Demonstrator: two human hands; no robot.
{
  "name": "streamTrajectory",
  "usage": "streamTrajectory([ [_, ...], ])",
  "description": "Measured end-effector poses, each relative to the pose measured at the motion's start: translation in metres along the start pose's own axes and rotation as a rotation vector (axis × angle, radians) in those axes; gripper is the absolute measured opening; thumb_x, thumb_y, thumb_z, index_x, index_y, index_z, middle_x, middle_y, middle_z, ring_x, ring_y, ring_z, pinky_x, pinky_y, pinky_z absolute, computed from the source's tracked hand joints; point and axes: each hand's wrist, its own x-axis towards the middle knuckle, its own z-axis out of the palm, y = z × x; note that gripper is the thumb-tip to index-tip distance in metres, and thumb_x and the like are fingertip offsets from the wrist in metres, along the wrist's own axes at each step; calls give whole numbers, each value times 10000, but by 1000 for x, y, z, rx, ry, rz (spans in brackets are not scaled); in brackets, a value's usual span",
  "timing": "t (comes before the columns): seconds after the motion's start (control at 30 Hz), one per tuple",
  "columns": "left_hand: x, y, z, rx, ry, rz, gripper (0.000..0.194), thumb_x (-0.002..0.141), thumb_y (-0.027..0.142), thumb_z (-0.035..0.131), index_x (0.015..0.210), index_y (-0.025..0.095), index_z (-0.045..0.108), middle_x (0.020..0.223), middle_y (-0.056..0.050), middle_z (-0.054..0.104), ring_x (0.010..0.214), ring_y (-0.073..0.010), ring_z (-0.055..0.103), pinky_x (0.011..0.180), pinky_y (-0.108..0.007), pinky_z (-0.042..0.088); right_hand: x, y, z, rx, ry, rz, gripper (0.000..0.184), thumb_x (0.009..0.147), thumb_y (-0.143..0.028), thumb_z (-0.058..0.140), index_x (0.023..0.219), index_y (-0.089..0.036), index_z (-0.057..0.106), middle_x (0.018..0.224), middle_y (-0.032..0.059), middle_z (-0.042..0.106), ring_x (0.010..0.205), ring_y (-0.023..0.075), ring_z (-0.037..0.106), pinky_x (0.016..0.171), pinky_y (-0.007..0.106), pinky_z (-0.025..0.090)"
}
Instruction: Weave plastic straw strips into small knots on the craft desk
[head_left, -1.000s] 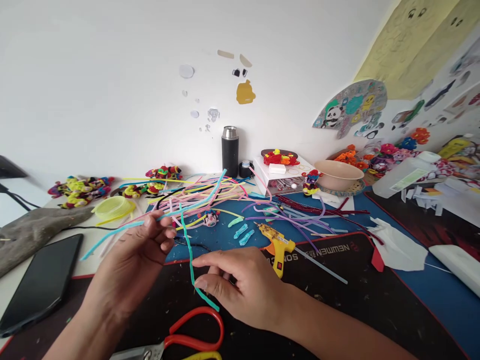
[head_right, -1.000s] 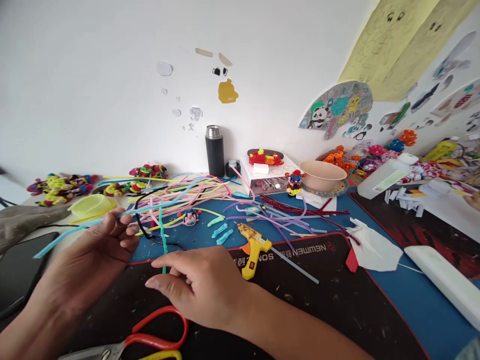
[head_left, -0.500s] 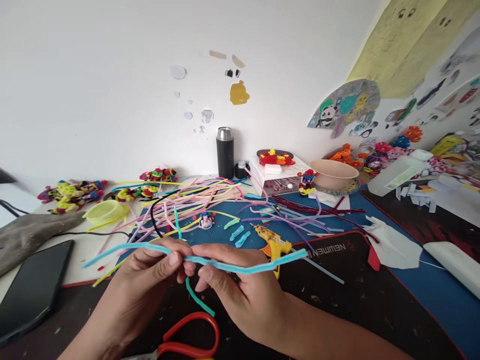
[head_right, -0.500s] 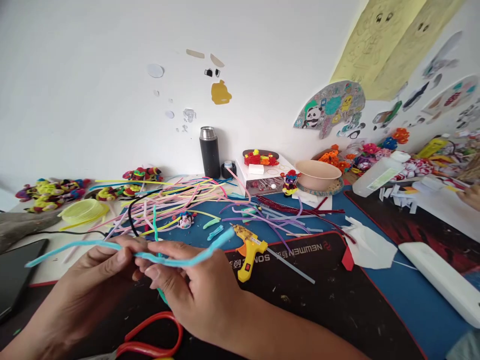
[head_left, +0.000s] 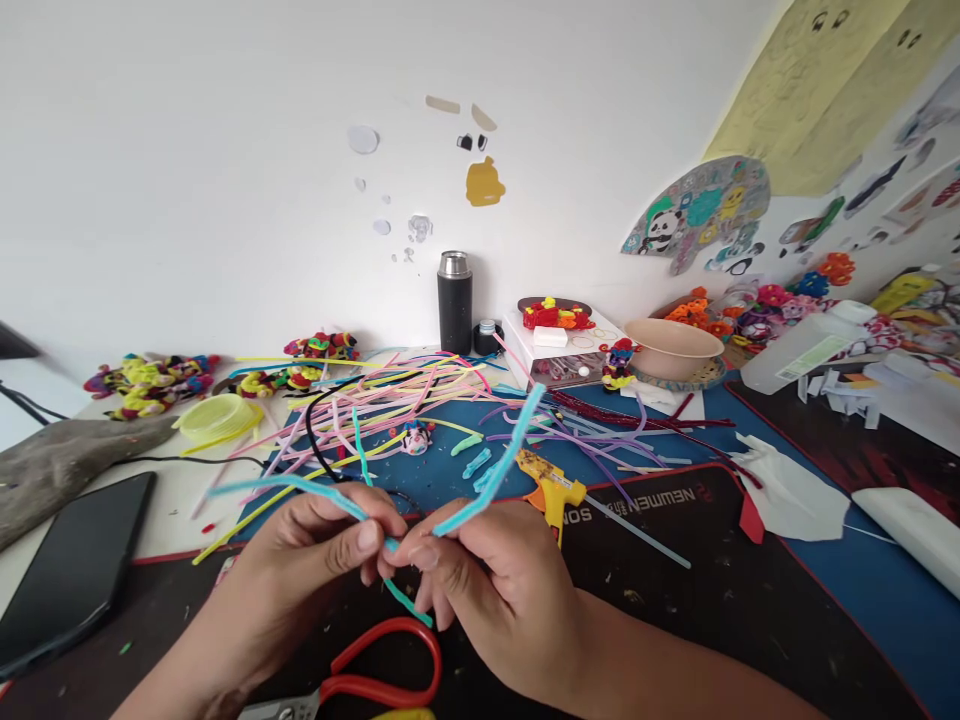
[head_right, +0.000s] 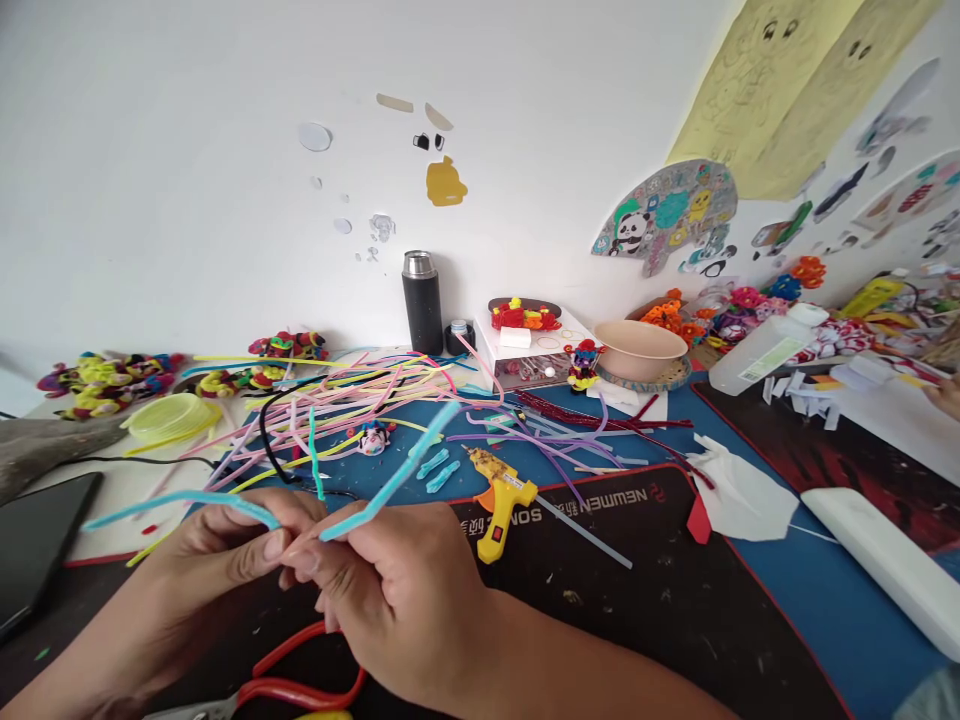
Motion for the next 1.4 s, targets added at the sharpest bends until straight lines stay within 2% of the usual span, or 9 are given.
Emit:
streamTrajectory([
  [0.1, 2, 6, -10, 3, 188, 46, 415, 544, 522, 1117, 656, 203, 876, 734, -47, 775, 572, -138, 636, 522, -227, 554, -2, 3, -1, -30, -41, 70, 315, 1160, -367, 616, 1016, -159, 804, 643, -11, 678, 500, 91, 638, 558, 187, 483],
  [0.2, 3, 13, -12, 37, 267, 95, 459, 485, 557, 1125, 592, 204, 852, 713, -51, 772, 555, -119, 609, 513, -214, 559, -2, 3, -2, -55, -115, 177, 342, 1157, -405, 612, 996, -170, 802, 611, -31, 633, 525, 102, 663, 577, 194, 475],
  [0.4, 6, 13, -3, 81, 233, 100, 491, 515, 630, 1089, 620, 202, 873, 734, -87, 783, 535, -133, 578, 455, -238, 515, 3, 0, -3, -14, -227, 308, 377, 1149, -419, 587, 873, -189, 703, 564, -63, 558, 467, 85, 584, 563, 200, 434],
  [0.57, 9, 9, -6, 101, 218, 20, 539, 504, 681, 1073, 532, 203, 826, 528, -48, 660, 462, -112, 497, 429, -225, 436, 5, 0, -5, -15, -321, 429, 396, 1133, -412, 610, 801, -196, 636, 570, -59, 574, 463, 81, 560, 551, 201, 410],
  [0.67, 10, 7, -8, 147, 183, 12, 562, 539, 714, 1049, 533, 199, 825, 504, -40, 628, 483, -115, 490, 454, -225, 433, 7, 3, -6, 43, -367, 525, 427, 1145, -441, 585, 794, -199, 616, 528, -66, 541, 443, 87, 539, 524, 198, 407],
  [0.8, 11, 4, -8, 137, 159, 64, 568, 589, 705, 1036, 504, 196, 799, 566, -44, 645, 573, -141, 542, 528, -238, 484, 5, 9, -8, 107, -375, 590, 474, 1159, -502, 555, 800, -196, 598, 517, -71, 527, 434, 82, 527, 501, 191, 398],
  [1.0, 11, 1, -10, -20, 134, 24, 503, 586, 599, 1079, 531, 183, 803, 560, -20, 646, 505, -101, 483, 496, -224, 442, 6, 9, -7, 264, -429, 684, 548, 1122, -622, 589, 775, -198, 557, 469, -90, 468, 415, 80, 524, 470, 180, 372],
  [1.2, 9, 6, -9, -154, 134, -9, 478, 553, 557, 1110, 799, 200, 909, 485, 17, 622, 421, -66, 437, 444, -178, 366, 10, 14, -6, 468, -456, 736, 621, 1017, -777, 645, 773, -216, 541, 440, -120, 408, 352, 86, 479, 407, 193, 362],
  [1.4, 12, 9, -6, -206, 188, 4, 477, 507, 491, 1141, 786, 188, 901, 527, 6, 661, 435, -62, 490, 422, -151, 404, 6, 27, -3, 595, -425, 775, 592, 987, -730, 725, 765, -202, 576, 441, -109, 448, 360, 93, 501, 423, 198, 397],
])
